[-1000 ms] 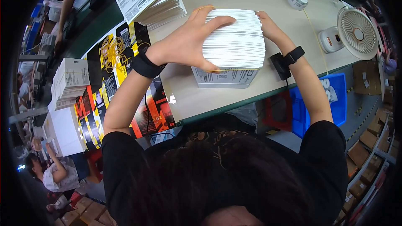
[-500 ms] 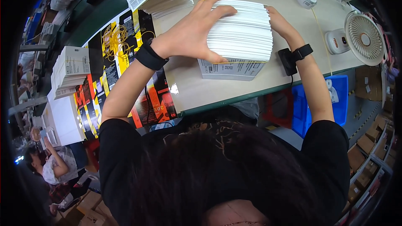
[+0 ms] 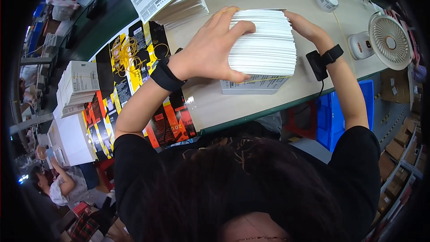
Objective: Organizing printed labels into stacks, securing them with rubber bands, and applying small QR code stickers to product documents.
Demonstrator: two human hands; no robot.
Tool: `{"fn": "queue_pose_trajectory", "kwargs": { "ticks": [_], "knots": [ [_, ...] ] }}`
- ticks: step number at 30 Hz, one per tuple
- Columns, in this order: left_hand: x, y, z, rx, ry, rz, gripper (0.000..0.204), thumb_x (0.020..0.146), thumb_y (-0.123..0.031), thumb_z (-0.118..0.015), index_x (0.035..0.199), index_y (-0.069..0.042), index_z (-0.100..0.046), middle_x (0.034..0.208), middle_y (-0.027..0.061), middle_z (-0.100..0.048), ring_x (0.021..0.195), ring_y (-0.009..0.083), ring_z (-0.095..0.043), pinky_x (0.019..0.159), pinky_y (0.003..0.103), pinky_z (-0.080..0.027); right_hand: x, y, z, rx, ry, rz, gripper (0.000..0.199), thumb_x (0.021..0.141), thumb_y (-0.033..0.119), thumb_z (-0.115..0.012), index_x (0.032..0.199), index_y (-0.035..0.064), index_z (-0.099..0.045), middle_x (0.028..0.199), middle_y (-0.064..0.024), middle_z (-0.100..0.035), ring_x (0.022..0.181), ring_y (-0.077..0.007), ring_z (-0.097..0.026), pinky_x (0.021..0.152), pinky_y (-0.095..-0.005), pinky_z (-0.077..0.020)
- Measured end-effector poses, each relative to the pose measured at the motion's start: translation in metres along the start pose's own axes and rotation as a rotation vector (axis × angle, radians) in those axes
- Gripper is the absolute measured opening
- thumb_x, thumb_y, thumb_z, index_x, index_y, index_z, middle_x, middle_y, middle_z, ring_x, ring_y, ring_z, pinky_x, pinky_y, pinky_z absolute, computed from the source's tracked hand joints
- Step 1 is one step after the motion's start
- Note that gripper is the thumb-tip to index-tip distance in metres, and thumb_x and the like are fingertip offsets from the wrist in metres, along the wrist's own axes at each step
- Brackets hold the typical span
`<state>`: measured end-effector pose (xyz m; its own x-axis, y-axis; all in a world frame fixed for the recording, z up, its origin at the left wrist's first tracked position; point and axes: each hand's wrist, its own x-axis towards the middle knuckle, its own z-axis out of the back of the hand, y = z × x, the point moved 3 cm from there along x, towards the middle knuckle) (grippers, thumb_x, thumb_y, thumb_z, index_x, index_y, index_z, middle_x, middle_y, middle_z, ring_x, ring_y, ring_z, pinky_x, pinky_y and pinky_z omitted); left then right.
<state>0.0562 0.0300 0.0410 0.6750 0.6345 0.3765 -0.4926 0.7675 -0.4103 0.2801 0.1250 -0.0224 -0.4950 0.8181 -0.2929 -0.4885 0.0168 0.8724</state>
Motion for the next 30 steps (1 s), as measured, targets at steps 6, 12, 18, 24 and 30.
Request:
{"fn": "queue_pose_trajectory", "kwargs": {
  "ticks": [6,12,18,24,30],
  "knots": [
    [-0.001,0.001,0.0,-0.029,-0.046,0.019,0.073,0.051,-0.038,-0.074,0.112,-0.01,-0.044,0.119,0.028,-0.036,0.116,0.0459,-0.032,0.096,0.048,-0.031,0.017,-0.001,0.021,0.401,0.433,-0.046,0.043,0.088,0.032,-0.037,0.113,0.0022,-0.055,0.109,-0.0052,-0.056,0.095,-0.0144,-0.049,0.091,-0.027,-0.0328],
    [-0.003,0.002,-0.002,-0.017,-0.045,0.013,0.076,0.05,-0.039,-0.074,0.112,-0.008,-0.043,0.123,0.0274,-0.034,0.116,0.044,-0.033,0.095,0.046,-0.032,0.025,0.003,0.017,-0.107,0.196,-0.1,0.039,0.087,0.021,-0.045,0.119,0.0005,-0.051,0.114,-0.0092,-0.056,0.102,-0.0159,-0.05,0.09,-0.0282,-0.0367],
    [-0.003,0.002,-0.001,-0.04,-0.078,-0.001,0.075,0.049,-0.038,-0.074,0.111,-0.008,-0.043,0.122,0.0276,-0.034,0.114,0.0443,-0.034,0.095,0.046,-0.031,0.034,0.036,0.007,-0.336,0.403,0.085,0.036,0.088,0.025,-0.043,0.113,0.004,-0.057,0.11,-0.0076,-0.057,0.094,-0.0162,-0.052,0.084,-0.0277,-0.0383],
    [-0.004,0.002,-0.001,-0.042,-0.081,0.002,0.073,0.05,-0.037,-0.074,0.11,-0.008,-0.043,0.122,0.0276,-0.034,0.113,0.0442,-0.034,0.094,0.046,-0.032,0.037,0.075,-0.013,-0.331,0.416,-0.112,0.038,0.091,0.025,-0.037,0.119,0.0065,-0.053,0.116,-0.011,-0.055,0.1,-0.019,-0.054,0.085,-0.0279,-0.0416],
    [-0.006,0.001,-0.002,-0.048,-0.081,0.029,0.074,0.05,-0.036,-0.074,0.111,-0.008,-0.043,0.123,0.0279,-0.033,0.115,0.0438,-0.032,0.095,0.046,-0.031,0.049,0.111,-0.048,-0.591,0.432,-0.133,0.037,0.09,0.025,-0.033,0.113,0.0068,-0.057,0.109,-0.011,-0.058,0.094,-0.0217,-0.056,0.081,-0.0296,-0.043]
  ]
}}
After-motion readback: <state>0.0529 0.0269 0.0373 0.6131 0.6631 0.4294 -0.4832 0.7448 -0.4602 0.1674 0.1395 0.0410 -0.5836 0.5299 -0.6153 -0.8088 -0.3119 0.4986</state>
